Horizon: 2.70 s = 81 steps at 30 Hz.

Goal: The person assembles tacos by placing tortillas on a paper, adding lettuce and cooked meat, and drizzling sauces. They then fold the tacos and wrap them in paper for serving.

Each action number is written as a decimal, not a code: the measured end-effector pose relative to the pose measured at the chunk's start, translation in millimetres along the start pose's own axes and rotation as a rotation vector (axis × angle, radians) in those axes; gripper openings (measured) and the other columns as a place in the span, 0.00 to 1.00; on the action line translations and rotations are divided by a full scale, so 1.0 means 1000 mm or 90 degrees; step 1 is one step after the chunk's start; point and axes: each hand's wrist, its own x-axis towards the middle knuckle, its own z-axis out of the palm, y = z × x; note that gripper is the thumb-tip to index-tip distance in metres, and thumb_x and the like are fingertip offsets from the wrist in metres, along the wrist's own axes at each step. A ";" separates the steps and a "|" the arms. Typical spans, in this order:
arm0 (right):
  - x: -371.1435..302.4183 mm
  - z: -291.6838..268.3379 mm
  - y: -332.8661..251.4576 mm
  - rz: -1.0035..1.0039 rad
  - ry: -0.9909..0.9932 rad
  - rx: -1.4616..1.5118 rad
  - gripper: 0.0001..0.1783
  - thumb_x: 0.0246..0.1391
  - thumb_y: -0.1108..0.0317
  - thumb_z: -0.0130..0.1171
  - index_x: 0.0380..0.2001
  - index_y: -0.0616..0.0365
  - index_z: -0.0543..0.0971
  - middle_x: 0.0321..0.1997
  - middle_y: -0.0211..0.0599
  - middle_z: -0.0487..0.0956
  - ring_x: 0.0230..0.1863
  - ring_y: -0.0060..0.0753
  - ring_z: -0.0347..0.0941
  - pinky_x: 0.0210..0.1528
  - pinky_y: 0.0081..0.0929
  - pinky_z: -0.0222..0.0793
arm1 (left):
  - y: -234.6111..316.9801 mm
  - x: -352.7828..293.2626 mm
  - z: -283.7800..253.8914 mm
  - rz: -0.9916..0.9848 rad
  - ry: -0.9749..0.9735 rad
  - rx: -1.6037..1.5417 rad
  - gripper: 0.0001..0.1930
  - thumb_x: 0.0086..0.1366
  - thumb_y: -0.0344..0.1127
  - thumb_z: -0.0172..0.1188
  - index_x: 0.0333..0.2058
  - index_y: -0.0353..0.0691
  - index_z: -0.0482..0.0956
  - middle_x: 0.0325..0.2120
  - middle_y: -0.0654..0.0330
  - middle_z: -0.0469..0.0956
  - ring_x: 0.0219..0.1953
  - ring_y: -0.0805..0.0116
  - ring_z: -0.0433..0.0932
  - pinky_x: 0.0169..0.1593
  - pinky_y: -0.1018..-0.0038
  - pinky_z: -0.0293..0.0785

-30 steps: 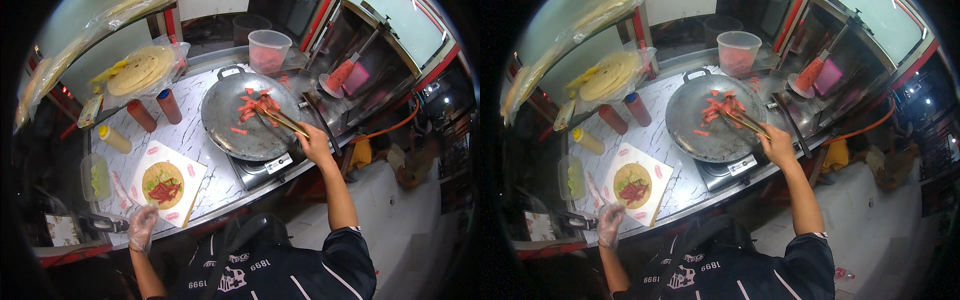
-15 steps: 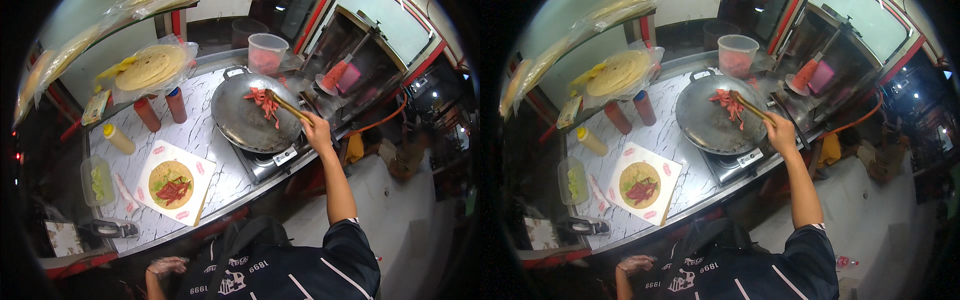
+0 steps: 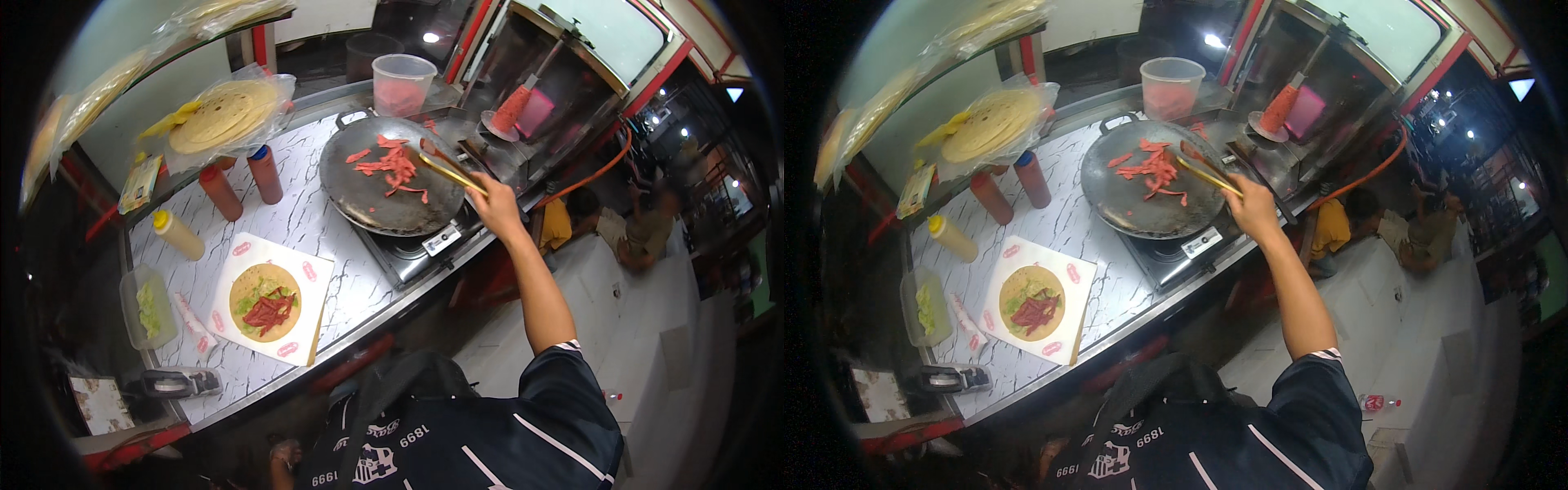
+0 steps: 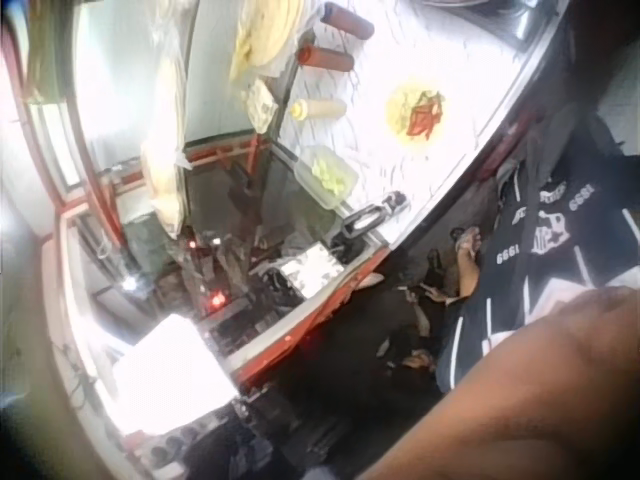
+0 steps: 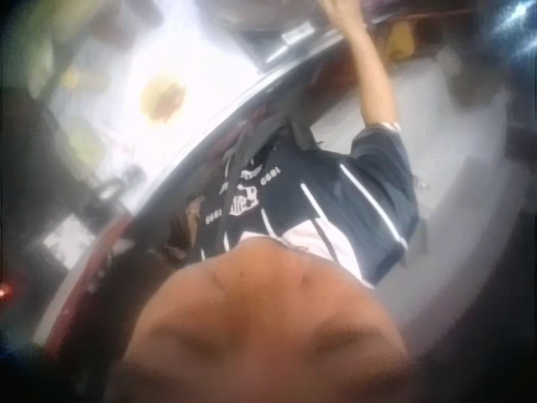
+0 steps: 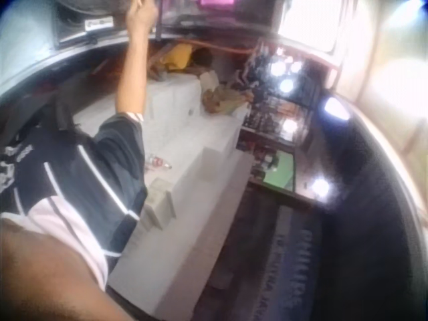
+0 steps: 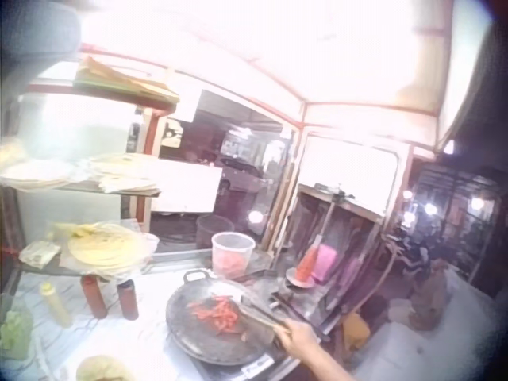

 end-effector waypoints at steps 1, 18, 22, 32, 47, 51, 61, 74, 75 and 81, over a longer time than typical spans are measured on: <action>0.004 -0.013 0.007 0.016 0.021 0.004 0.20 0.60 0.60 0.66 0.52 0.57 0.82 0.41 0.57 0.84 0.44 0.61 0.82 0.47 0.47 0.76 | 0.008 0.001 0.003 -0.075 0.015 -0.194 0.12 0.69 0.43 0.59 0.46 0.47 0.83 0.43 0.59 0.85 0.41 0.60 0.84 0.41 0.62 0.80; -0.041 -0.044 0.111 0.290 -0.033 -0.184 0.17 0.62 0.58 0.61 0.37 0.64 0.85 0.36 0.62 0.84 0.42 0.68 0.81 0.47 0.57 0.77 | 0.112 -0.006 0.036 -0.037 0.025 0.080 0.11 0.63 0.37 0.59 0.40 0.43 0.87 0.45 0.51 0.86 0.48 0.52 0.85 0.50 0.53 0.81; -0.043 -0.038 0.096 0.333 -0.010 -0.192 0.17 0.62 0.59 0.61 0.35 0.65 0.85 0.36 0.62 0.84 0.41 0.68 0.82 0.47 0.56 0.77 | 0.120 0.006 0.030 -0.093 0.018 -0.080 0.11 0.63 0.37 0.59 0.40 0.43 0.87 0.45 0.50 0.85 0.49 0.49 0.84 0.51 0.53 0.81; -0.042 -0.034 0.094 0.186 0.201 -0.182 0.16 0.65 0.60 0.58 0.44 0.64 0.81 0.38 0.57 0.85 0.39 0.63 0.83 0.43 0.54 0.78 | 0.093 0.019 -0.002 0.242 0.140 0.377 0.14 0.57 0.38 0.68 0.42 0.42 0.86 0.45 0.49 0.84 0.51 0.48 0.83 0.52 0.55 0.81; 0.059 -0.010 0.170 0.110 0.221 -0.205 0.12 0.65 0.60 0.59 0.35 0.59 0.79 0.32 0.51 0.84 0.33 0.60 0.83 0.38 0.53 0.79 | 0.145 -0.029 0.032 -0.034 0.049 0.237 0.16 0.63 0.44 0.63 0.47 0.45 0.85 0.49 0.51 0.84 0.53 0.49 0.82 0.53 0.55 0.80; 0.051 -0.020 0.179 0.108 0.218 -0.152 0.11 0.65 0.61 0.58 0.37 0.59 0.79 0.32 0.52 0.84 0.34 0.61 0.83 0.38 0.54 0.78 | 0.176 -0.031 0.050 -0.065 0.053 0.184 0.16 0.64 0.45 0.62 0.47 0.45 0.85 0.49 0.50 0.83 0.53 0.49 0.82 0.53 0.54 0.79; 0.019 -0.040 0.205 0.100 0.240 -0.094 0.14 0.64 0.63 0.59 0.47 0.59 0.83 0.33 0.52 0.84 0.34 0.60 0.82 0.38 0.52 0.78 | 0.209 -0.040 0.066 -0.095 0.048 0.152 0.17 0.66 0.46 0.58 0.48 0.45 0.85 0.50 0.50 0.83 0.53 0.48 0.81 0.54 0.53 0.79; 0.016 -0.050 0.216 0.105 0.246 -0.104 0.15 0.63 0.62 0.60 0.48 0.59 0.83 0.34 0.51 0.84 0.34 0.58 0.82 0.38 0.50 0.78 | 0.219 -0.033 0.076 -0.096 0.052 0.137 0.18 0.70 0.47 0.53 0.49 0.45 0.84 0.51 0.49 0.83 0.54 0.48 0.81 0.55 0.52 0.78; 0.015 -0.051 0.216 0.110 0.248 -0.106 0.15 0.63 0.62 0.60 0.48 0.59 0.83 0.34 0.51 0.84 0.34 0.58 0.82 0.38 0.50 0.78 | 0.218 -0.032 0.077 -0.095 0.051 0.135 0.18 0.70 0.47 0.52 0.49 0.45 0.84 0.51 0.49 0.83 0.54 0.48 0.81 0.55 0.52 0.78; 0.001 -0.048 0.180 0.113 0.221 -0.061 0.16 0.63 0.61 0.59 0.49 0.60 0.81 0.37 0.53 0.84 0.39 0.62 0.81 0.40 0.53 0.76 | 0.189 -0.043 0.101 -0.075 0.047 0.123 0.19 0.72 0.47 0.50 0.49 0.45 0.84 0.51 0.48 0.82 0.54 0.48 0.81 0.55 0.52 0.77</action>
